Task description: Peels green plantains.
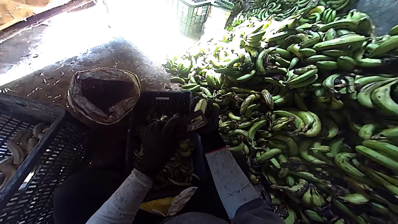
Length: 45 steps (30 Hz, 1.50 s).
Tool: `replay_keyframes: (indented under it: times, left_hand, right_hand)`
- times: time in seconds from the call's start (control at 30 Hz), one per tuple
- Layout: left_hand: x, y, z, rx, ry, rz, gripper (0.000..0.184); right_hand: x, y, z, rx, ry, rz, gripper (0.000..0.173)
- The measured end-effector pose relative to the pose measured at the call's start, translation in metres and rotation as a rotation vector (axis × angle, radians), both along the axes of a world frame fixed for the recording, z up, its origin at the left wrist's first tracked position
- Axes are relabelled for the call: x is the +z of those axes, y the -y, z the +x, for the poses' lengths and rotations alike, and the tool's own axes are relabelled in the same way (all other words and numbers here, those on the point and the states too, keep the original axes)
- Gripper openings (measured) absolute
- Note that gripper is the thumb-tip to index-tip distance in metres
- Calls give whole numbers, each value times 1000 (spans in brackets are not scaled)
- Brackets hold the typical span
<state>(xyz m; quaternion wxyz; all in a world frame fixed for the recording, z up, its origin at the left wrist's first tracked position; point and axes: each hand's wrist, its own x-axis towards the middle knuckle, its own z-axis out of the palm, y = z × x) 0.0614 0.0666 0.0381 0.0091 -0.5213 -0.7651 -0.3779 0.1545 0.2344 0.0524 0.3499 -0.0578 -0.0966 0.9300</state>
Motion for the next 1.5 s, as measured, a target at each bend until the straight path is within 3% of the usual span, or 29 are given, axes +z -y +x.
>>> replay_keyframes:
  times: [0.13, 0.23, 0.3, 0.4, 0.5, 0.57, 0.67, 0.8, 0.93, 1.03, 1.1, 1.2, 1.37, 1.5]
  left_hand:
    - [4, -3, -17, -8, 132, -120, 47]
    - [3, 0, -24, -1, 112, -178, 49]
    - [1, 1, -22, 7, 101, -224, 49]
    - [-5, -3, -32, 21, 189, -198, 50]
    - [-8, -4, -50, 99, 317, -229, 45]
    - [-9, -1, -58, 151, 418, -269, 46]
    - [-4, 1, -56, 126, 447, -272, 49]
    - [-6, 8, -35, -54, 111, -240, 52]
    - [-10, 11, -9, -138, -190, -107, 46]
    - [-10, 7, -3, -160, -144, -206, 47]
    - [-5, -1, -8, -130, 78, -368, 49]
    - [-14, -7, -28, -17, 357, -319, 43]
    - [-18, 4, -52, 180, 650, -316, 47]
    - [-6, 12, -43, -17, 520, -274, 41]
  right_hand:
    - [-11, 10, 6, 133, 271, 488, 40]
    - [-12, 12, 8, 149, 544, 571, 49]
    - [-15, 15, 8, 100, 714, 641, 45]
    - [-22, 17, 14, 185, 717, 957, 37]
    - [-14, 25, 10, 357, 806, 1037, 45]
    - [-16, 27, 11, 375, 813, 1029, 47]
    - [-25, 18, 15, 239, 737, 826, 40]
    - [-30, -2, 19, 121, 673, 410, 48]
    - [-25, -15, 21, 219, 484, 100, 54]
    - [-24, -9, 21, 273, 657, 177, 48]
    - [-29, 1, 20, 285, 708, 403, 40]
    - [-32, 15, 18, 288, 655, 776, 29]
    - [-29, 12, 17, 332, 693, 657, 44]
    - [-27, -6, 27, 216, 659, 536, 48]
